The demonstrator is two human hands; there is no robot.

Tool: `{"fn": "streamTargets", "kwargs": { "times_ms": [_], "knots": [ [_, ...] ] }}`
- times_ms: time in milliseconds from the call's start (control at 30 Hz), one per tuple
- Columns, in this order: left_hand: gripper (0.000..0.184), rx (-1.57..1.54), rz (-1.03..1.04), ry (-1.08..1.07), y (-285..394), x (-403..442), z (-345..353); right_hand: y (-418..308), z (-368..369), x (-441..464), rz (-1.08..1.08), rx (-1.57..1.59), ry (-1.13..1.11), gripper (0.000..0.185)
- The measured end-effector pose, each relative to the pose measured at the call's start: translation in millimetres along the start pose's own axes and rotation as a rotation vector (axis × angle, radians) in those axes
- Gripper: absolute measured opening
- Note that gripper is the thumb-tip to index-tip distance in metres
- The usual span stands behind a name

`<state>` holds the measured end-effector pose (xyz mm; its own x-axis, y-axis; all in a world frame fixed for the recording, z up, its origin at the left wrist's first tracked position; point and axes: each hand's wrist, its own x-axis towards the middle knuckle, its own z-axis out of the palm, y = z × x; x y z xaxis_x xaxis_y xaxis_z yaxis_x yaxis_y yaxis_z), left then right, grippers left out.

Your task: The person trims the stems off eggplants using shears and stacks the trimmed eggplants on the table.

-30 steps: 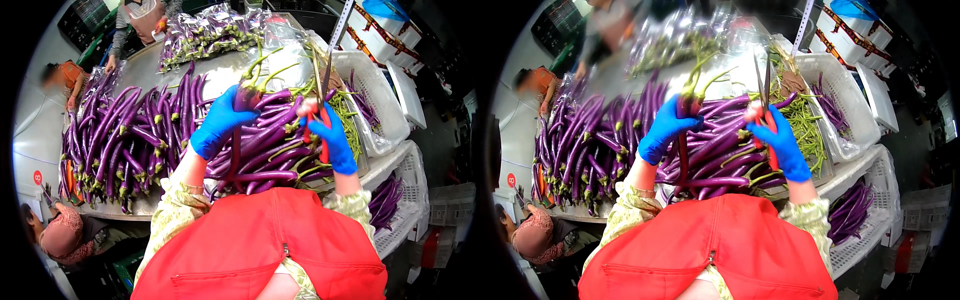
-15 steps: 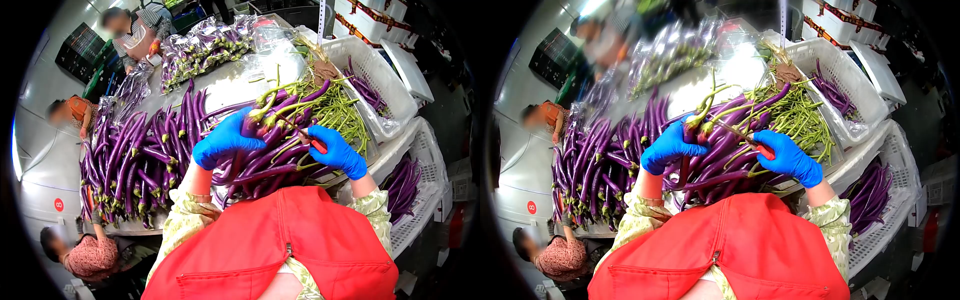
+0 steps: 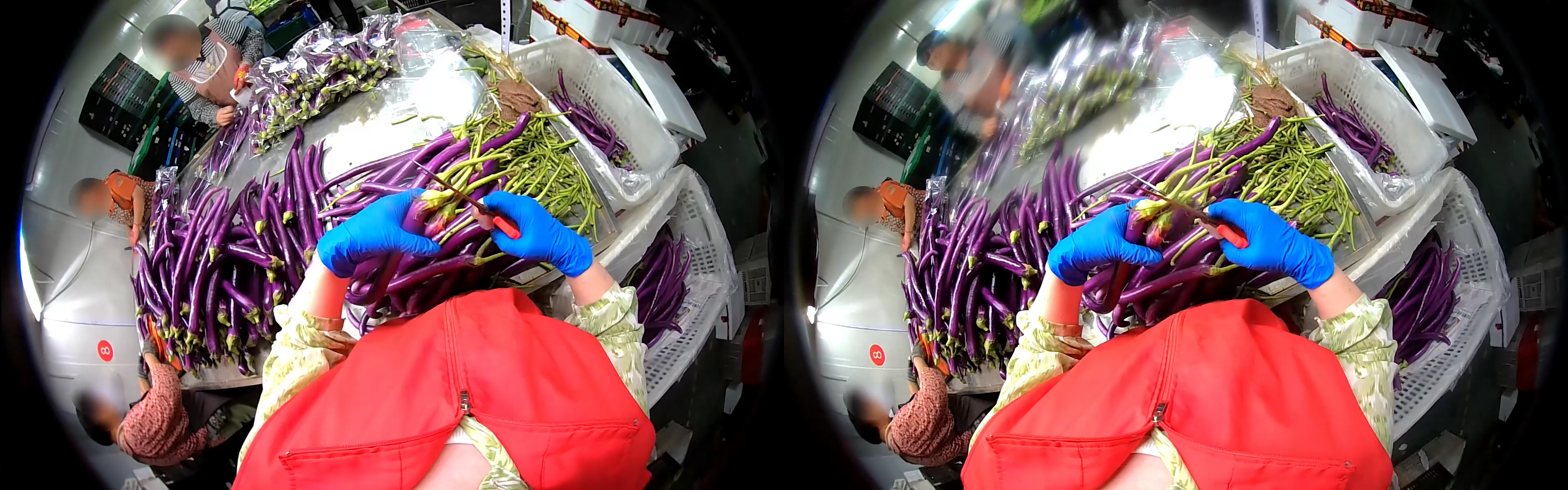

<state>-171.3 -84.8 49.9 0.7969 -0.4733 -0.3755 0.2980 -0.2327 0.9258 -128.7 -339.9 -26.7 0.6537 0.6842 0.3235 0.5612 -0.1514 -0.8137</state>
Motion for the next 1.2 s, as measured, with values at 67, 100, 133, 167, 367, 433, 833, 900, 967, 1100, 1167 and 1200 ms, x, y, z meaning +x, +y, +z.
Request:
{"fn": "streamTargets", "kwargs": {
  "times_ms": [67, 100, 133, 167, 367, 433, 833, 900, 967, 1100, 1167, 1200],
  "knots": [
    [0.065, -0.033, -0.003, 0.023, 0.0, -0.2, 2.4, -7.3, 4.1, -0.7, 0.053, -0.033, 0.036, 0.027],
    [0.065, -0.029, 0.005, 0.041, -2.2, 0.6, 2.3, -6.9, 7.4, -2.4, 0.093, -0.010, 0.046, 0.029],
    [0.065, -0.026, 0.015, 0.059, -6.2, 1.8, 1.1, -5.3, 10.8, -4.9, 0.132, 0.011, 0.056, 0.030],
    [0.065, -0.020, 0.028, 0.080, -8.0, 2.1, -0.9, 0.1, 14.7, -8.6, 0.086, 0.034, 0.113, 0.027],
    [0.065, 0.014, 0.137, 0.282, -4.8, -11.9, -5.9, 2.0, 16.4, -28.8, 0.150, 0.010, 0.304, 0.042],
    [0.064, 0.069, 0.159, 0.257, -0.6, -11.7, 1.3, -0.2, 19.5, -26.5, 0.099, -0.092, 0.289, 0.045],
    [0.072, 0.406, 0.002, 0.220, -8.3, -6.0, 12.7, -8.1, 29.9, 0.4, 0.084, -0.095, 0.287, 0.043],
    [0.072, 0.491, 0.018, 0.195, -9.2, -3.1, 9.5, -7.0, 29.1, -1.9, 0.161, -0.087, 0.276, 0.041],
    [0.072, 0.497, 0.128, 0.244, -13.8, -11.4, -0.3, -1.7, 34.2, -10.8, 0.138, -0.069, 0.364, 0.042],
    [0.044, -0.013, 0.569, 0.640, -4.0, -53.2, -25.5, 43.5, 40.9, -26.7, 0.365, 0.500, 0.528, 0.058],
    [0.027, -0.254, 0.755, 0.872, 8.8, -89.1, -55.2, 31.1, 30.1, -19.0, 0.411, 0.484, 0.454, 0.053],
    [0.024, -0.286, 0.838, 0.991, 19.8, -112.1, -72.4, 9.0, 26.0, -14.1, 0.521, 0.511, 0.392, 0.050]
  ]
}}
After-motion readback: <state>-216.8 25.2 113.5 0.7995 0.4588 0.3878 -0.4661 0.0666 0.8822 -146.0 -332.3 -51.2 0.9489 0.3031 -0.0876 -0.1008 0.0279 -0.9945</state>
